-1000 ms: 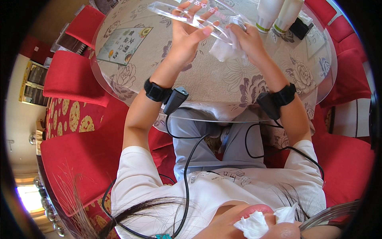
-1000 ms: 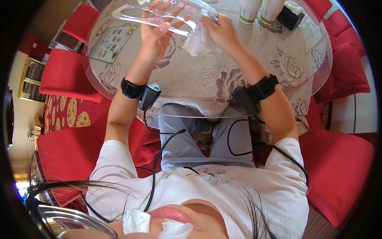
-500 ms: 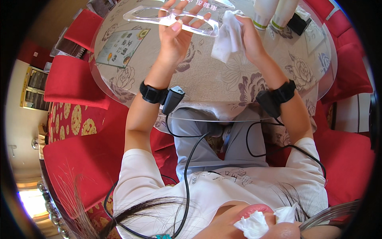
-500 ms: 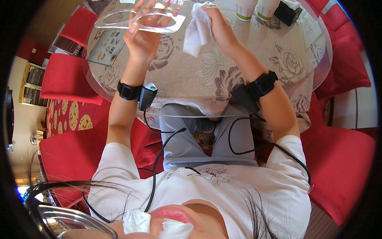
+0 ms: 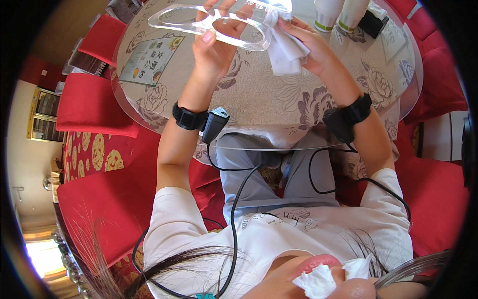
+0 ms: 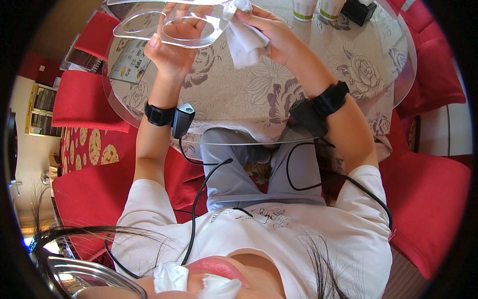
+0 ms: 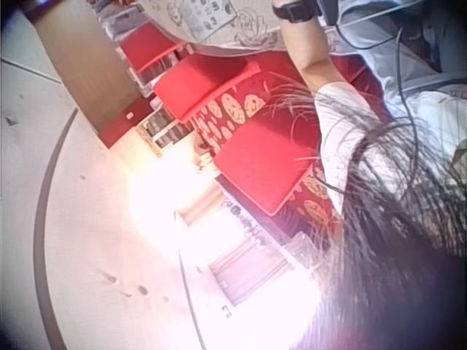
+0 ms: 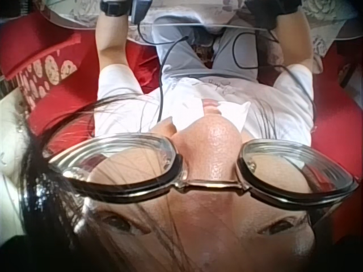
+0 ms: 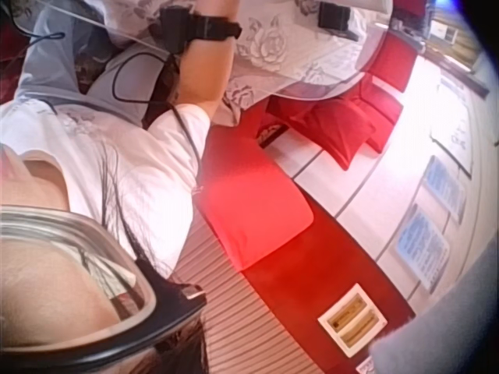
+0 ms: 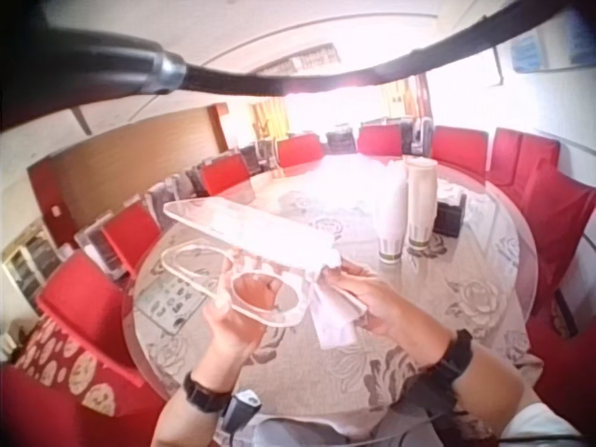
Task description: The person wipes a clear plastic curved frame using a white cloth while sitting at a table.
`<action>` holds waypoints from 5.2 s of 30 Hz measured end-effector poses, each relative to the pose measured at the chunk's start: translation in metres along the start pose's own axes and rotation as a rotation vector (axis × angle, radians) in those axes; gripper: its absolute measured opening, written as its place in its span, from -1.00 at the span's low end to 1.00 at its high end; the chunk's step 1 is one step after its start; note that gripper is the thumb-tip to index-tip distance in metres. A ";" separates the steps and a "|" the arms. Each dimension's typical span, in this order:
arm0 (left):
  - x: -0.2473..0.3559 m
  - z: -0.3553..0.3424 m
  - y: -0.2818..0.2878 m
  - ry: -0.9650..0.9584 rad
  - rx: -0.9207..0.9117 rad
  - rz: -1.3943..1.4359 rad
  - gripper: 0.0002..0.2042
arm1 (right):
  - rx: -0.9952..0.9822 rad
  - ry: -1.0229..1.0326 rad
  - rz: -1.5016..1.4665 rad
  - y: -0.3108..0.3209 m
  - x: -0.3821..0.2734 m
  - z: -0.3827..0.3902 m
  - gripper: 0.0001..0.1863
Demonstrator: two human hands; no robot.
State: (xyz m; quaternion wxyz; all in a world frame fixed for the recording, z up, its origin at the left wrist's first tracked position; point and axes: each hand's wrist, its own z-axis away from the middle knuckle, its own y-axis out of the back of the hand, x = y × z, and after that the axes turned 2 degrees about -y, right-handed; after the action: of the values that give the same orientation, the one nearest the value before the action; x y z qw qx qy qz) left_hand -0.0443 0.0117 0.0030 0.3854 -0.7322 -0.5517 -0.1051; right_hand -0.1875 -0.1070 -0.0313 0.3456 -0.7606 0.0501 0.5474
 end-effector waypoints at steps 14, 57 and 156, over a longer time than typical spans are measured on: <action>0.006 0.003 -0.011 0.034 -0.034 -0.068 -0.08 | -0.106 -0.096 0.021 -0.007 -0.008 0.009 -0.60; 0.008 -0.001 -0.021 -0.008 -0.025 -0.138 0.05 | -0.067 -0.182 -0.042 -0.002 -0.009 0.009 -0.70; 0.002 -0.010 0.006 0.343 0.283 -0.217 -0.30 | -0.361 0.386 0.855 0.004 -0.015 0.000 -0.54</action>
State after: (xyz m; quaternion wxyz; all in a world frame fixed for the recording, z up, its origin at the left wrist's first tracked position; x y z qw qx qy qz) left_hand -0.0354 0.0053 0.0082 0.5585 -0.5790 -0.5628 -0.1903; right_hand -0.1954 -0.1144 -0.0202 -0.0621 -0.8069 0.3249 0.4894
